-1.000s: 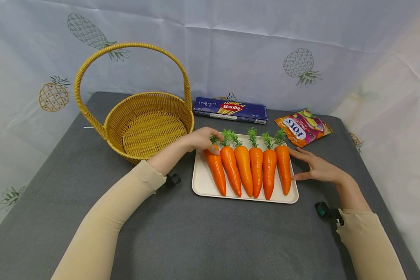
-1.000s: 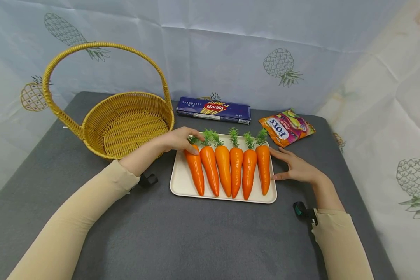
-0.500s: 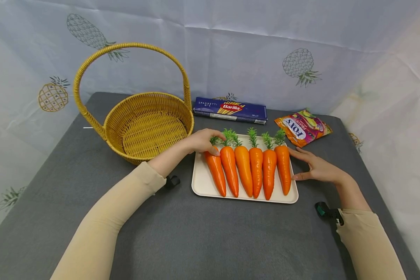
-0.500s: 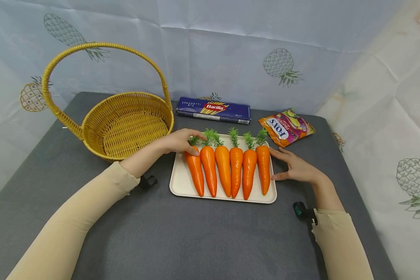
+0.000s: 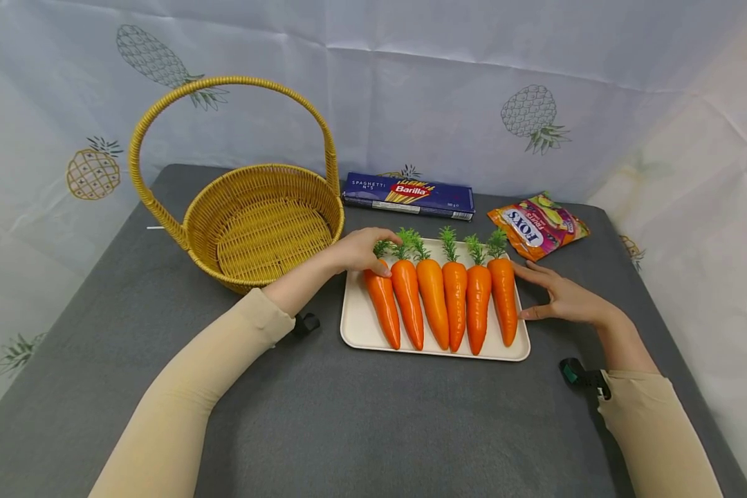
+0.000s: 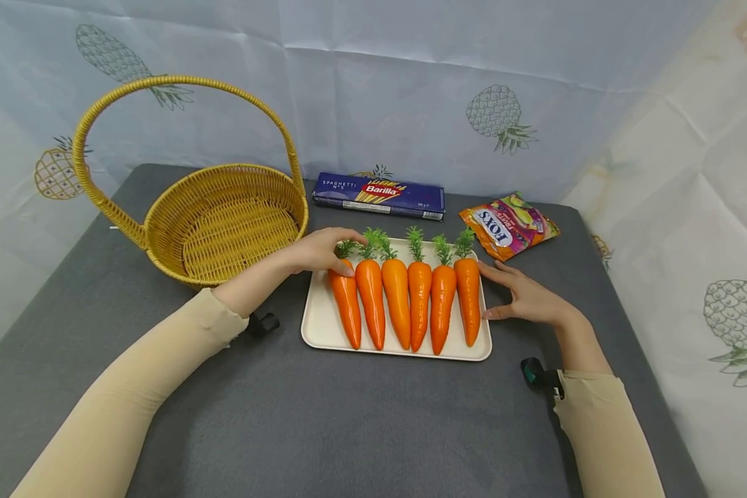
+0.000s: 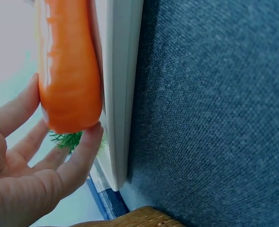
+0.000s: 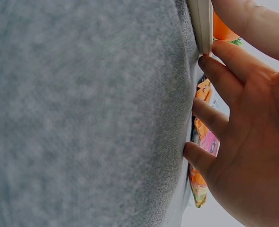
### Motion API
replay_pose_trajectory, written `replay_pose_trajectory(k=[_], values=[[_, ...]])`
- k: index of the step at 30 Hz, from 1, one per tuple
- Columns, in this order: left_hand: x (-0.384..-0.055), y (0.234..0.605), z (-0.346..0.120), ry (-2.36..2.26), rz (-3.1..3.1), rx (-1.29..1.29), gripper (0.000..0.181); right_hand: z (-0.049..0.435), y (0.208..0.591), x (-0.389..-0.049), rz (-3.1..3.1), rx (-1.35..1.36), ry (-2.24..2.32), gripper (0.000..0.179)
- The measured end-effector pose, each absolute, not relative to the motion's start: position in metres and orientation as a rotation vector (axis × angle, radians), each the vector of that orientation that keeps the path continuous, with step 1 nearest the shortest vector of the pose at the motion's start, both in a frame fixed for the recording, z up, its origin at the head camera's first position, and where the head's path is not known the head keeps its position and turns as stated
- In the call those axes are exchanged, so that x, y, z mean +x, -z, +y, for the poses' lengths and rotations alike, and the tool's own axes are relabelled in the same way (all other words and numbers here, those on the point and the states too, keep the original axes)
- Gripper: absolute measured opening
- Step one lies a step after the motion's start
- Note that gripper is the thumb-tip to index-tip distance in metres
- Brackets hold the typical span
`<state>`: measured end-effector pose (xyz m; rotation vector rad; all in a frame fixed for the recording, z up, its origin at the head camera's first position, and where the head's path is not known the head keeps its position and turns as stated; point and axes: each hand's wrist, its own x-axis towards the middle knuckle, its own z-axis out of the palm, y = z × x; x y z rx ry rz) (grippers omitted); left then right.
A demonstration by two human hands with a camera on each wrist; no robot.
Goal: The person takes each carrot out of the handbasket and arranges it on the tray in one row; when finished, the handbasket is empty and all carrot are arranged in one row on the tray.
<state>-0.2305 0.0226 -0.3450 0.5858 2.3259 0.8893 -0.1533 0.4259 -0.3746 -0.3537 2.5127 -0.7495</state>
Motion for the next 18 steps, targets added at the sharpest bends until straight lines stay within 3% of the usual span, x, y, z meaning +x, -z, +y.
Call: replay_pose_trajectory(k=[18], values=[[-0.22,0.337,0.025,-0.565,2.507,0.7,0.059,0.423,0.373,-0.157,2.531,-0.374,0.713,0.096]])
